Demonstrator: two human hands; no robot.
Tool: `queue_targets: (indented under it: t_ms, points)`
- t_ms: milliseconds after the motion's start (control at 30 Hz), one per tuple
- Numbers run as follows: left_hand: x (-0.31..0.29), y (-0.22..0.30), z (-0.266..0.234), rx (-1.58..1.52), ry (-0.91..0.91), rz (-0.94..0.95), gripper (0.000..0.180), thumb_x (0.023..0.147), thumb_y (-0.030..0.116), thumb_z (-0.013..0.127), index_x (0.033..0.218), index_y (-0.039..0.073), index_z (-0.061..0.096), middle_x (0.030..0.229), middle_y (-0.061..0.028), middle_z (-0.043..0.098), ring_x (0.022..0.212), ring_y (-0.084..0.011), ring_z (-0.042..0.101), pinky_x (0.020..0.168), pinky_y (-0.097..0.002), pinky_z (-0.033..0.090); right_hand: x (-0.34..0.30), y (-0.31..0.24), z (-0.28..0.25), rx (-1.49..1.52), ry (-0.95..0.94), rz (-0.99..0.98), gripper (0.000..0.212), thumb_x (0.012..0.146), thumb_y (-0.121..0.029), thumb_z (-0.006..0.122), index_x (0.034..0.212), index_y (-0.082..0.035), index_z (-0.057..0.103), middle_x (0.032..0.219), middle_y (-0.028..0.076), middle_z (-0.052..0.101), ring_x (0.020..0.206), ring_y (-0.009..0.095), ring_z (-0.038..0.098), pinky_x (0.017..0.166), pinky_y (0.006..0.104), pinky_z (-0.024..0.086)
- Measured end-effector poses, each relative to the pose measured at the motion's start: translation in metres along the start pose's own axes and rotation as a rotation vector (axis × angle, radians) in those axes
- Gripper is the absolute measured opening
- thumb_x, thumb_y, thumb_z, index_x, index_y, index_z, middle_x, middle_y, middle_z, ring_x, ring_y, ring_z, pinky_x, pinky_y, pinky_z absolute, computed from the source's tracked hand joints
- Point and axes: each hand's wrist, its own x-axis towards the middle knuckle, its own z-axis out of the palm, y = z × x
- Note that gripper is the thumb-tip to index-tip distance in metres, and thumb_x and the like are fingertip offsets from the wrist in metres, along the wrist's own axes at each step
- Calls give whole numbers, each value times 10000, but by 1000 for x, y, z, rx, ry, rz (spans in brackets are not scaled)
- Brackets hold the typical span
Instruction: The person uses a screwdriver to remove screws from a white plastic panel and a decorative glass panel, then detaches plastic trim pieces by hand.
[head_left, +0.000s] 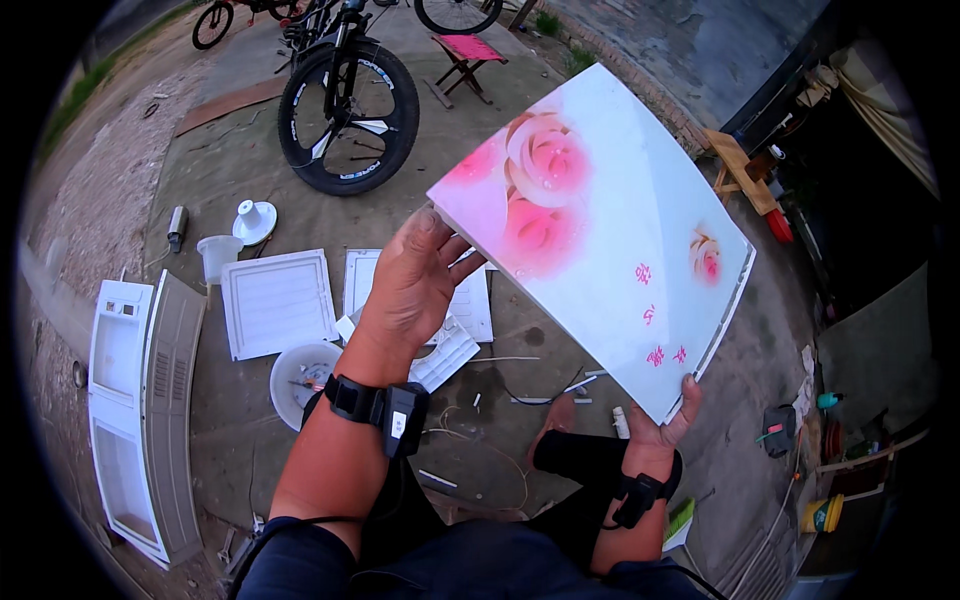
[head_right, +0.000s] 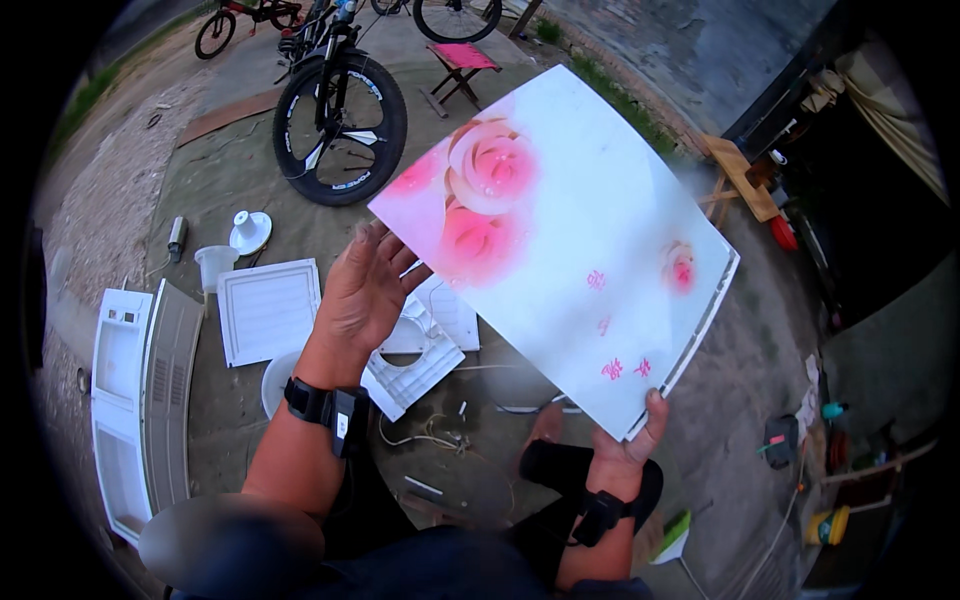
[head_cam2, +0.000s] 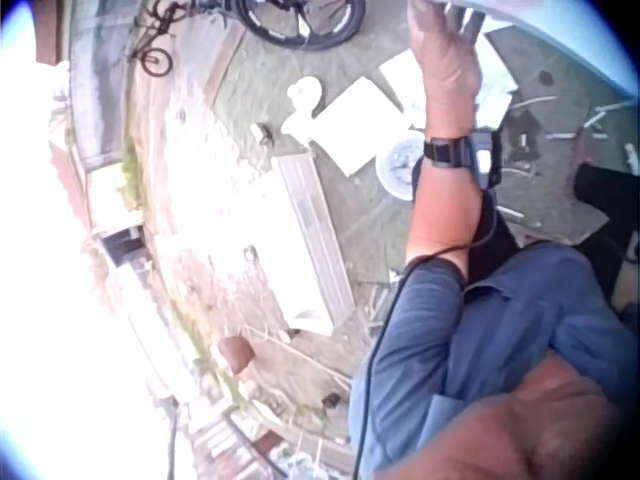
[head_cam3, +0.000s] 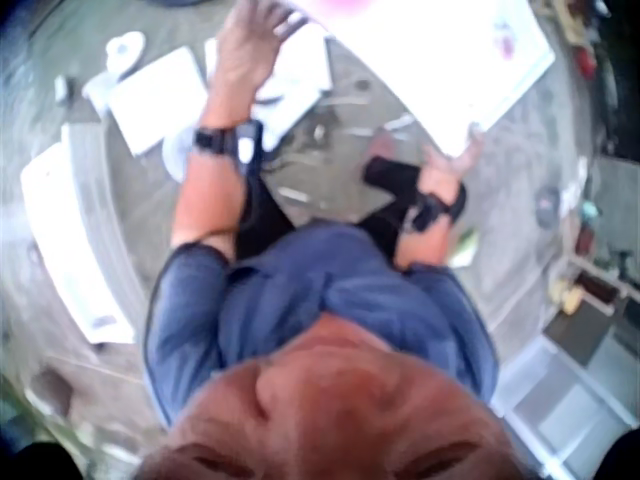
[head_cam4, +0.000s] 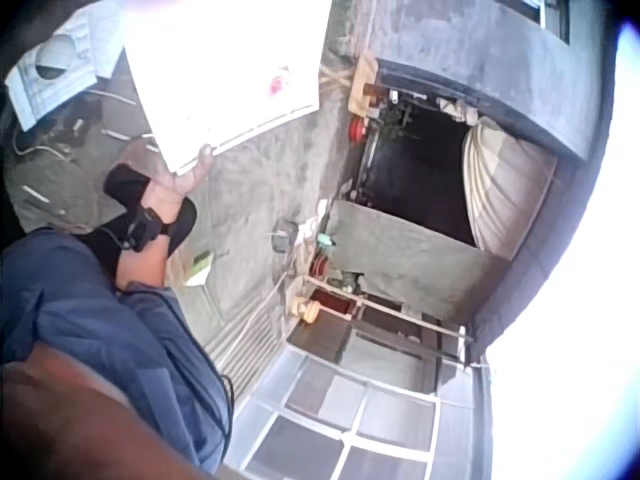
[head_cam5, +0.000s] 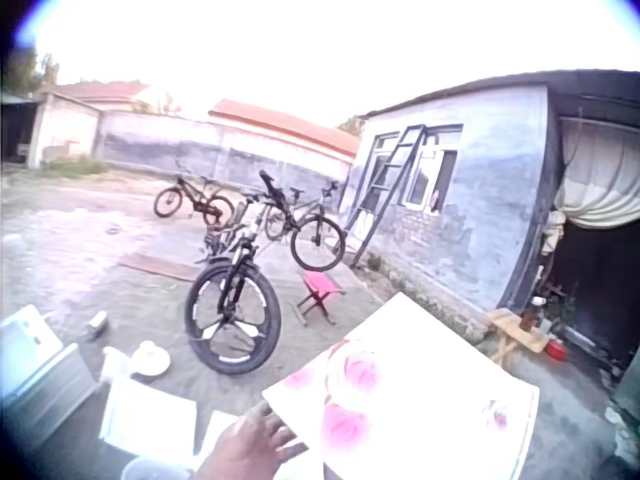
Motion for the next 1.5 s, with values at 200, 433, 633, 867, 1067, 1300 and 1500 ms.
queue_targets:
  t_ms: [200, 433, 633, 867, 1067, 1300, 1500]
  points:
    - [3, 13, -7, 7, 61, -44, 550, 912, 324, 688, 1292, -34, 514, 1185, -119, 630, 1087, -214, 623, 1000, -394, 467, -9, -3, -6, -40, 1, 35, 699, 829, -210, 677, 1450, -39, 407, 1402, 144, 519, 1296, 319, 488, 1100, 500, 395]
    - [-2, 22, -3, 100, 48, -74, 566, 906, 241, 660, 1340, -74, 480, 1170, -140, 641, 1070, -215, 641, 956, -377, 506, -14, -10, -16, -125, -54, 6, 723, 821, -207, 686, 1456, -25, 392, 1411, 148, 510, 1298, 333, 483, 1108, 505, 383]
    - [-12, 49, -12, 140, -198, -196, 575, 907, 254, 644, 1337, -96, 493, 1190, -153, 641, 1085, -207, 633, 947, -346, 499, -15, -28, -22, -175, -67, -18, 755, 790, -269, 690, 1422, 31, 407, 1342, 176, 551, 1226, 325, 544, 1051, 448, 448]
    - [-19, 40, -20, 272, -204, -374, 471, 951, 340, 627, 1245, -25, 584, 1102, -71, 654, 991, -129, 610, 896, -294, 488, -38, -49, -43, -292, -27, 47, 718, 769, -253, 713, 1372, 43, 458, 1261, 174, 599, 1146, 312, 596, 998, 428, 488]
    - [-43, 26, -27, 534, -156, -521, 439, 970, 349, 618, 1229, -5, 599, 1066, -48, 659, 954, -134, 610, 879, -299, 491, -61, -59, -68, -349, 51, 165, 686, 743, -180, 746, 1334, 47, 481, 1201, 156, 628, 1075, 285, 634, 962, 402, 513]
    - [-82, 23, -26, 589, -64, -541, 384, 970, 320, 623, 1166, -10, 610, 1049, -59, 658, 953, -135, 613, 866, -288, 493, -62, -49, -69, -476, 45, 224, 655, 799, -114, 662, 1388, 40, 420, 1222, 146, 605, 1093, 251, 620, 971, 377, 500]
    - [-106, 10, -48, 566, 23, -577, 311, 988, 312, 600, 1089, 18, 608, 919, -5, 637, 783, -60, 558, 711, -225, 469, -42, -28, -84, -525, 113, 251, 569, 849, -125, 622, 1364, 26, 434, 1173, 138, 619, 1042, 230, 643, 940, 376, 526]
